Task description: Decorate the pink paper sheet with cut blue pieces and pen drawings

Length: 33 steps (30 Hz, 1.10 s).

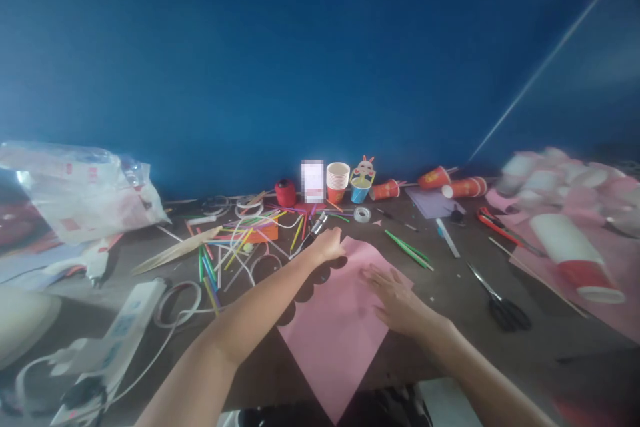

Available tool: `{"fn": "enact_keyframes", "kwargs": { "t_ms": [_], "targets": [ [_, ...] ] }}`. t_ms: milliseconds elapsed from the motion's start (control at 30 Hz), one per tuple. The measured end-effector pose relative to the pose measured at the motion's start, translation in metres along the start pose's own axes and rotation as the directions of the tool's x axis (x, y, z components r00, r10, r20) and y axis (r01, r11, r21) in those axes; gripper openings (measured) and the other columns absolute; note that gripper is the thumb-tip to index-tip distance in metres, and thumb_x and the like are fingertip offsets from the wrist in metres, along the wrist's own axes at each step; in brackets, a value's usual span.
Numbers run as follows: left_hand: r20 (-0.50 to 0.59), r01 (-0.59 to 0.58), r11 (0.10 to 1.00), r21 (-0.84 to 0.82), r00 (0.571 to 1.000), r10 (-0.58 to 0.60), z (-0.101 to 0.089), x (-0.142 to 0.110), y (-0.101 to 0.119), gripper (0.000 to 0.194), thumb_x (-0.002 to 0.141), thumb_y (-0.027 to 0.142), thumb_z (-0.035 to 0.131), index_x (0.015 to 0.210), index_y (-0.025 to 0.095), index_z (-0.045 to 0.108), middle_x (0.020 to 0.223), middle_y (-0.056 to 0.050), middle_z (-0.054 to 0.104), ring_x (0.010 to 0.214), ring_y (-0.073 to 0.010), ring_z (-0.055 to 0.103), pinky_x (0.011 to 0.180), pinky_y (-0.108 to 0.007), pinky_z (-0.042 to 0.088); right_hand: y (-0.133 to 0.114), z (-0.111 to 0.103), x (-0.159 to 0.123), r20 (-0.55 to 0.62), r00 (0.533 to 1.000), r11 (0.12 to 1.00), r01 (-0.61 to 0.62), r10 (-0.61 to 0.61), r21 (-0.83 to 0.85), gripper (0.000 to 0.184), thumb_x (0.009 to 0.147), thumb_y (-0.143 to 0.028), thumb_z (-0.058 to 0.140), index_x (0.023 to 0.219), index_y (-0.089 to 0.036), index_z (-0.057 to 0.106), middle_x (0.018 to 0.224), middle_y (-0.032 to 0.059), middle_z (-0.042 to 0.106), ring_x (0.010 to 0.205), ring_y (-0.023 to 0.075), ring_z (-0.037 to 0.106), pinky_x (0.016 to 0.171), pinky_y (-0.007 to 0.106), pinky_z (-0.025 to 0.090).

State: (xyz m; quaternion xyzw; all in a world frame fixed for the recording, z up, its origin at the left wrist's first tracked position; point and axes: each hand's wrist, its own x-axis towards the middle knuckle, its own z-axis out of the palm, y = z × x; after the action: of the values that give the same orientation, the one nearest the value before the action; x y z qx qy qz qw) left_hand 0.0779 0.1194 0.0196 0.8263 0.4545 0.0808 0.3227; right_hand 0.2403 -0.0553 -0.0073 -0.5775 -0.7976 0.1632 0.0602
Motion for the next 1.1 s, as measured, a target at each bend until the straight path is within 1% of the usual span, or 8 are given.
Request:
{"fn": "enact_keyframes", "kwargs": {
  "t_ms": [300, 467, 633, 733, 800, 867, 933, 1100],
  "targets": [
    [-0.009, 0.040, 0.976, -0.212, 0.999, -0.043, 0.002, -0.004, -0.020, 0.015, 0.071, 0.023, 0.059, 0.082, 0.015, 0.065, 0.070, -0.002, 0.065, 0.059, -0.0123, 0.058, 0.055, -0.020, 0.039, 0.010, -0.020, 0.020, -0.022, 1.000, 1.000, -0.018, 0.018, -0.012, 0.058, 0.070, -0.008, 0.042, 0.126, -0.018, 0.047, 0.138, 0.0116, 0.042, 0.132, 0.0258, 0.029, 0.103, 0.056, 0.021],
    [0.016, 0.093, 0.967, -0.237, 0.996, -0.091, -0.006, -0.002, -0.025, 0.027, 0.070, 0.042, 0.063, 0.063, 0.016, 0.058, 0.053, 0.001, 0.058, 0.051, -0.0122, 0.055, 0.050, -0.020, 0.036, 0.020, -0.018, 0.036, -0.097, 0.995, 0.996, 0.027, -0.018, 0.090, 0.033, 0.071, -0.017, 0.051, 0.102, -0.021, 0.060, 0.132, 0.0098, 0.049, 0.128, 0.0274, 0.035, 0.101, 0.055, 0.026],
    [0.035, 0.157, 0.951, -0.267, 0.988, -0.153, -0.008, 0.012, -0.024, 0.025, 0.063, 0.030, 0.068, 0.051, 0.017, 0.051, 0.043, 0.001, 0.054, 0.050, -0.0140, 0.057, 0.049, -0.021, 0.036, 0.032, -0.019, 0.049, -0.306, 0.950, 0.988, 0.099, -0.058, 0.120, 0.027, 0.071, -0.016, 0.054, 0.096, -0.022, 0.063, 0.118, 0.0072, 0.060, 0.118, 0.0230, 0.048, 0.099, 0.043, 0.035],
    [0.039, 0.183, 0.908, -0.377, 0.983, -0.182, -0.006, 0.008, -0.023, 0.019, 0.069, 0.028, 0.062, 0.058, 0.016, 0.053, 0.056, -0.004, 0.064, 0.055, -0.0152, 0.062, 0.047, -0.020, 0.038, 0.049, -0.028, 0.027, -0.503, 0.859, 0.992, -0.042, 0.094, 0.115, 0.025, 0.076, -0.018, 0.051, 0.098, -0.021, 0.062, 0.108, 0.0081, 0.064, 0.104, 0.0205, 0.056, 0.092, 0.037, 0.041],
    [0.040, 0.215, 0.858, -0.466, 0.974, -0.223, -0.007, -0.002, -0.026, 0.018, 0.074, 0.031, 0.057, 0.069, 0.014, 0.056, 0.063, -0.007, 0.067, 0.057, -0.0168, 0.064, 0.043, -0.020, 0.037, 0.068, -0.035, -0.007, -0.600, 0.739, 0.949, -0.286, 0.308, 0.134, 0.023, 0.081, -0.020, 0.044, 0.096, -0.019, 0.062, 0.100, 0.0099, 0.065, 0.097, 0.0209, 0.058, 0.086, 0.035, 0.044],
    [0.040, 0.238, 0.804, -0.545, 0.965, -0.259, -0.010, -0.013, -0.033, 0.020, 0.073, 0.033, 0.058, 0.075, 0.013, 0.056, 0.067, -0.008, 0.068, 0.059, -0.0181, 0.065, 0.041, -0.019, 0.037, 0.090, -0.039, -0.051, -0.622, 0.569, 0.787, -0.604, 0.538, 0.128, 0.021, 0.080, -0.023, 0.045, 0.089, -0.017, 0.063, 0.091, 0.0106, 0.065, 0.090, 0.0232, 0.058, 0.082, 0.035, 0.044],
    [0.025, 0.255, 0.748, -0.613, 0.952, -0.304, -0.013, -0.021, -0.039, 0.024, 0.070, 0.034, 0.063, 0.077, 0.012, 0.056, 0.066, -0.008, 0.068, 0.058, -0.0183, 0.066, 0.040, -0.018, 0.037, 0.110, -0.039, -0.092, -0.535, 0.465, 0.582, -0.811, 0.705, 0.062, 0.022, 0.077, -0.025, 0.046, 0.088, -0.016, 0.064, 0.087, 0.0132, 0.065, 0.088, 0.0267, 0.058, 0.078, 0.038, 0.044],
    [0.011, 0.263, 0.570, -0.778, 0.914, -0.406, -0.014, -0.026, -0.045, 0.024, 0.069, 0.028, 0.065, 0.084, 0.010, 0.057, 0.065, -0.007, 0.068, 0.053, -0.0149, 0.064, 0.040, -0.016, 0.040, 0.138, -0.022, -0.146, -0.297, 0.417, 0.438, -0.899, 0.859, 0.005, 0.037, 0.077, -0.035, 0.043, 0.101, -0.014, 0.062, 0.095, 0.0181, 0.063, 0.089, 0.0304, 0.060, 0.072, 0.038, 0.044]
  ]
}}
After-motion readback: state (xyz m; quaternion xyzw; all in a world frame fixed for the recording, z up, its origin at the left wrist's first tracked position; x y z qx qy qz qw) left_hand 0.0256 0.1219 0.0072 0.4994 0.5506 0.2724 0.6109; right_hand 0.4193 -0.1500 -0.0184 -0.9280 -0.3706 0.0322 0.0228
